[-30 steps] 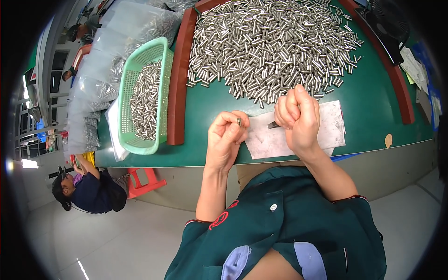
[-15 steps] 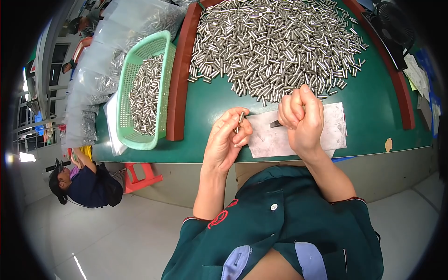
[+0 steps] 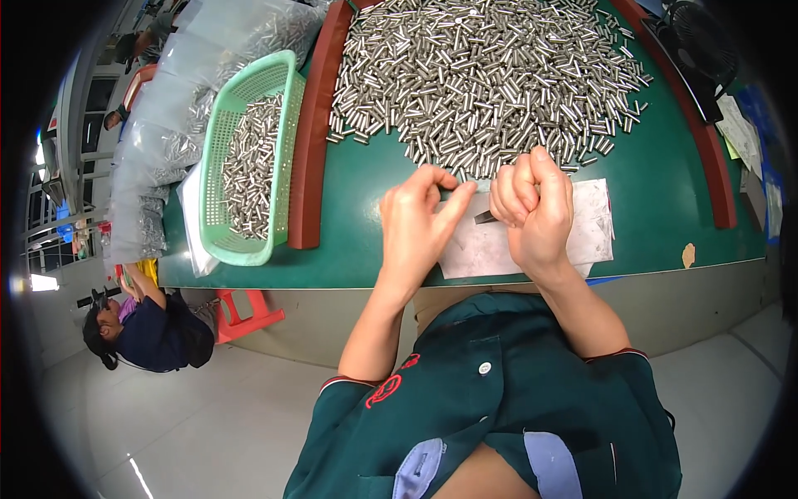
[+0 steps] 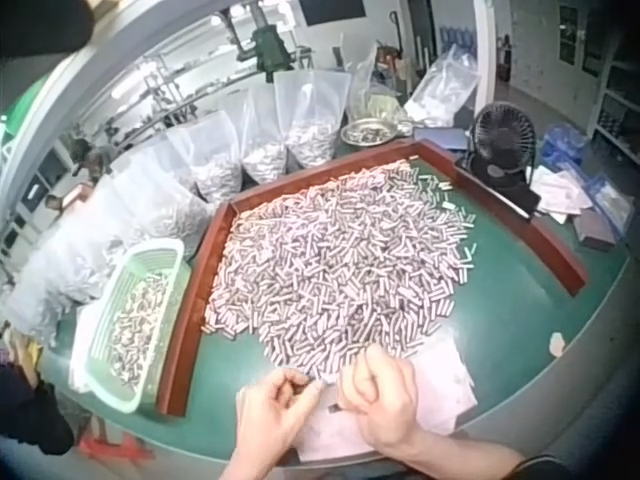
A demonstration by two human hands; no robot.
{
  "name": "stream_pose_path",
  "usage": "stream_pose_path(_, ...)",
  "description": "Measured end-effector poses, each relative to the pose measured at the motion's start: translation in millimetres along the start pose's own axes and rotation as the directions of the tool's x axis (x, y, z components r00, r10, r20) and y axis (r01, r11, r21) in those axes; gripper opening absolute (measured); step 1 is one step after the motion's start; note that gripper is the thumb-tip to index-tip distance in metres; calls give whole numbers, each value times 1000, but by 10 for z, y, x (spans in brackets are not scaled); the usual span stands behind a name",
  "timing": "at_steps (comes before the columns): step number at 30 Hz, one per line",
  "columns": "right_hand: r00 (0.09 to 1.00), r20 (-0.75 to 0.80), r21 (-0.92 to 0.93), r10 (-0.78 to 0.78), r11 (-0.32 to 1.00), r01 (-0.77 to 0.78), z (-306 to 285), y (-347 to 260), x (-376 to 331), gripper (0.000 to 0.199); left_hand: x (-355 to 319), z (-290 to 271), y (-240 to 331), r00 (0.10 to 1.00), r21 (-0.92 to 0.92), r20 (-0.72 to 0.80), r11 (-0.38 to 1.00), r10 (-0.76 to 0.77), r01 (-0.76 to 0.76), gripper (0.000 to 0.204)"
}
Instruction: Inspecting and scraping small metal sleeves at a manufacturing workbench.
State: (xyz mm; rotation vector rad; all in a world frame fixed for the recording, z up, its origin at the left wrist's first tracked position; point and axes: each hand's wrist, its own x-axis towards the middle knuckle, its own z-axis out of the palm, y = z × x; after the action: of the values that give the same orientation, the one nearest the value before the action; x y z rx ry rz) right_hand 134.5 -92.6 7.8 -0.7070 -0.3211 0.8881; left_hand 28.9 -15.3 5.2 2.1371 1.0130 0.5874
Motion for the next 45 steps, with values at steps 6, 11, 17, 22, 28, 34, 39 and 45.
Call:
stream_pose_path(6,1000,2,-2,-8,1000,8,-16,-8,-4,42,53,94,37,997,129,-36,989,74,-68,13)
stream_pose_path(11,1000,-17,28,22,999,-22,-15,9,-15,42,-56,-108,-74,979,-475,142,857,-147,198,6)
stream_pose_path(17,997,-42,64,66,996,-63,60,-23,-12,43,-179,-236,-125,866,-763,470,416,-170,495,14)
stream_pose_path(22,998,-31,44,55,998,-54,63,-16,-8,43,-190,-196,-226,837,-814,542,199,-77,545,17)
stream_pose_path(28,998,-40,16,48,999,-48,-17,17,-14,43,-196,-158,-280,841,-818,532,200,-99,540,17)
stream_pose_path(34,1000,14,-47,22,999,-21,-23,-2,10,42,-172,-175,-232,840,-817,539,199,-71,541,18)
stream_pose_path(39,1000,9,-25,13,1000,-12,-20,3,8,42,-183,-167,-245,843,-816,534,218,-67,535,19)
stream_pose_path(45,1000,-4,-13,10,1000,-10,-4,-2,8,42,-173,-177,-217,847,-815,528,241,-66,527,20)
